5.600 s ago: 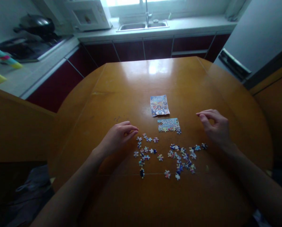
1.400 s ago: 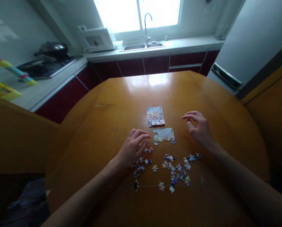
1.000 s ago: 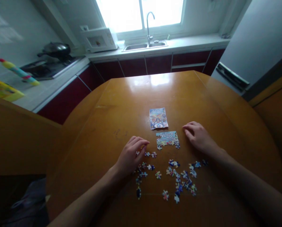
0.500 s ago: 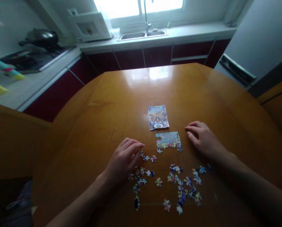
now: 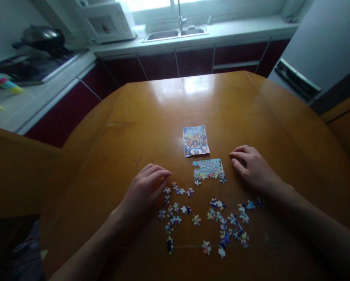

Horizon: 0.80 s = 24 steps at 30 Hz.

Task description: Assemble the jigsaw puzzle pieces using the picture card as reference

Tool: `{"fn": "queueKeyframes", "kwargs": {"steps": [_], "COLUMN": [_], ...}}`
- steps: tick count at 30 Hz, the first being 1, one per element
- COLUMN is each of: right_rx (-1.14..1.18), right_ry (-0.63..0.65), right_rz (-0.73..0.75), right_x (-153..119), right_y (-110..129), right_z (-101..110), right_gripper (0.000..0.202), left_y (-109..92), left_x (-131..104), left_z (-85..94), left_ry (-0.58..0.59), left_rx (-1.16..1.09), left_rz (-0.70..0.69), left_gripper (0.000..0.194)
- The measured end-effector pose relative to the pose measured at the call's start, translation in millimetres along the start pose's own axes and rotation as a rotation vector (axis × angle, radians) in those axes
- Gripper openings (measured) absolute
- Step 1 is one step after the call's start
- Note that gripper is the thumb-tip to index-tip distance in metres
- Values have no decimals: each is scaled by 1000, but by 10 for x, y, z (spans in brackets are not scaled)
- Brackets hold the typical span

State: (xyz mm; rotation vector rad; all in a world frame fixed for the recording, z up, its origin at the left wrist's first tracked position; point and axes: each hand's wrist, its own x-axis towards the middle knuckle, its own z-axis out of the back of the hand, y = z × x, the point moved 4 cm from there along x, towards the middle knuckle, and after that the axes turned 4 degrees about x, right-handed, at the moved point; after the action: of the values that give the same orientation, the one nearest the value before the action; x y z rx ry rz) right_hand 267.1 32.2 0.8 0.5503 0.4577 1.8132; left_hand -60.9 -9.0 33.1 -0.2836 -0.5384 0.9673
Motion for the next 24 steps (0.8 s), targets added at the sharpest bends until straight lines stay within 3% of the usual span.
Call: {"fn": "queueKeyframes", "kwargs": {"steps": [8, 18, 24], "right_rx": [-9, -28, -52], "right_ry": [-11, -17, 1], "right_rz": [19, 14, 5], "right_x": [12, -11, -11], "right_y": [-36, -23, 20], "right_z": [-10, -16, -10], "right_gripper": [28, 28, 30], "left_y": [69, -172, -254], "left_x": [-18, -100, -106], "left_z": [5, -287, -372], "left_ry": [39, 123, 150], "left_rx": [51, 20, 39], "left_rz": [-47, -103, -80], "left_gripper": [7, 16, 16]}}
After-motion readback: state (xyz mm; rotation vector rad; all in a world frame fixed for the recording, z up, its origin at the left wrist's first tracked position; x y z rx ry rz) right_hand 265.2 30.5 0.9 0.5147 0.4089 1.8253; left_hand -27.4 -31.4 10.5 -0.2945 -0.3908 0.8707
